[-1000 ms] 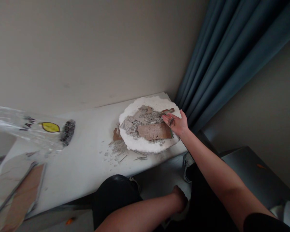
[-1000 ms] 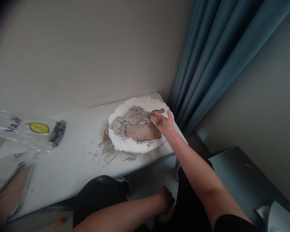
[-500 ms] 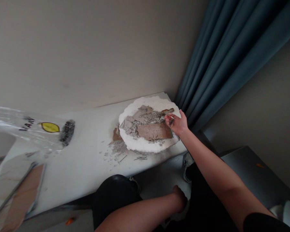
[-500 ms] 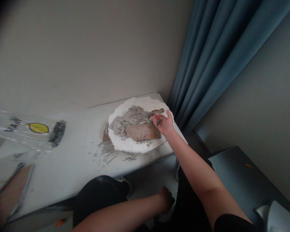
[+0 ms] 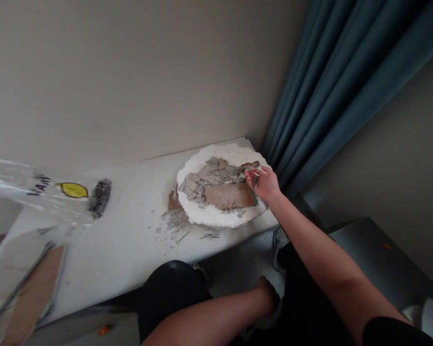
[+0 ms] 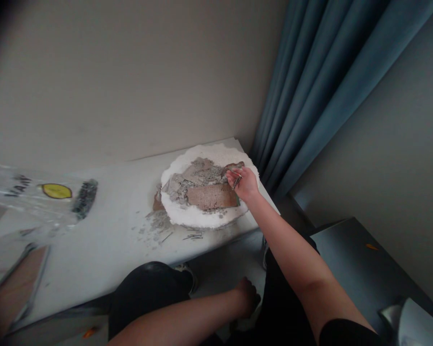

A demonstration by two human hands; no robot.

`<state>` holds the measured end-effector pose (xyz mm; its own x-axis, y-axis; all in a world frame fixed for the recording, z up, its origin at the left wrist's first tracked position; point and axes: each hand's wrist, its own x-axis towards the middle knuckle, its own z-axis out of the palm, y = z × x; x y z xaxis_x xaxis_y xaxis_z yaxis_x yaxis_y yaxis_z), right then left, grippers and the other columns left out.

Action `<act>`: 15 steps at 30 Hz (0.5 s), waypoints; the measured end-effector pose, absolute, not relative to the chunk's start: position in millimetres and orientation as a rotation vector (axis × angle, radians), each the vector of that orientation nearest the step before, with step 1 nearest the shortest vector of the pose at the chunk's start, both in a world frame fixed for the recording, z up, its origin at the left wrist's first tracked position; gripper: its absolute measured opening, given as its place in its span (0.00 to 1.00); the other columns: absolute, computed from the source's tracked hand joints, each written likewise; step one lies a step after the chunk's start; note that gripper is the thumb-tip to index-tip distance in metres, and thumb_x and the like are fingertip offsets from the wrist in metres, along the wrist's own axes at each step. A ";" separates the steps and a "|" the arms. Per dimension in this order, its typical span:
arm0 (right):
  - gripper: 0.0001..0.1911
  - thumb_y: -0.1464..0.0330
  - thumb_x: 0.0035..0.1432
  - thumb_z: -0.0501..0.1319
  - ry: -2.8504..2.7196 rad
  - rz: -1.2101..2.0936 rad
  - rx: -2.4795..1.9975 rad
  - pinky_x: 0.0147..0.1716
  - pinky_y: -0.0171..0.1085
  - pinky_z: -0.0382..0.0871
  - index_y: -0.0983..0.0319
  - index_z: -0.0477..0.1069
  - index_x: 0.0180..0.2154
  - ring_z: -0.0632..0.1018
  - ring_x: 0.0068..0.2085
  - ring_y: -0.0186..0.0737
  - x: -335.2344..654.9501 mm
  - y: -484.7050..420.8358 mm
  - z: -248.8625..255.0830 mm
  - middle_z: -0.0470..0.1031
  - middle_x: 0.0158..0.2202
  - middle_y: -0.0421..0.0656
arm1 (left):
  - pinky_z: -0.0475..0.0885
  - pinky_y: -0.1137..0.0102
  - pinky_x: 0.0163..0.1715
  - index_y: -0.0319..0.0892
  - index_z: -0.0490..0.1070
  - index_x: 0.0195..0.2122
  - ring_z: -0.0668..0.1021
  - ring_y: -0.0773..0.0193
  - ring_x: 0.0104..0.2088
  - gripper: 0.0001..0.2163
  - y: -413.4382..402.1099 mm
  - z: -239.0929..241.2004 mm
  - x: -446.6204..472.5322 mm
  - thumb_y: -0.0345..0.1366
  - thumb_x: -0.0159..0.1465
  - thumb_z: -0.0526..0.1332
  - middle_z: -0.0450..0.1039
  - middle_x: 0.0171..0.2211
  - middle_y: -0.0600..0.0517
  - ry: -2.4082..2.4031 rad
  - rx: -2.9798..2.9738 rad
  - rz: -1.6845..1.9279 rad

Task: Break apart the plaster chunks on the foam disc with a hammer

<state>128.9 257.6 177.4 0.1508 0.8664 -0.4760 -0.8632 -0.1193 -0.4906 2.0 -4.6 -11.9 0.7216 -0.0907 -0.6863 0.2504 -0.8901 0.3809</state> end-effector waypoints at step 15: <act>0.30 0.84 0.48 0.51 -0.130 1.541 -0.760 0.41 0.42 0.84 0.66 0.70 0.53 0.86 0.44 0.46 114.5 255.4 168.2 0.83 0.42 0.52 | 0.71 0.43 0.51 0.47 0.82 0.45 0.80 0.40 0.49 0.17 -8.1 -17.4 7.2 0.36 0.53 0.70 0.82 0.47 0.41 0.223 2.444 -1.019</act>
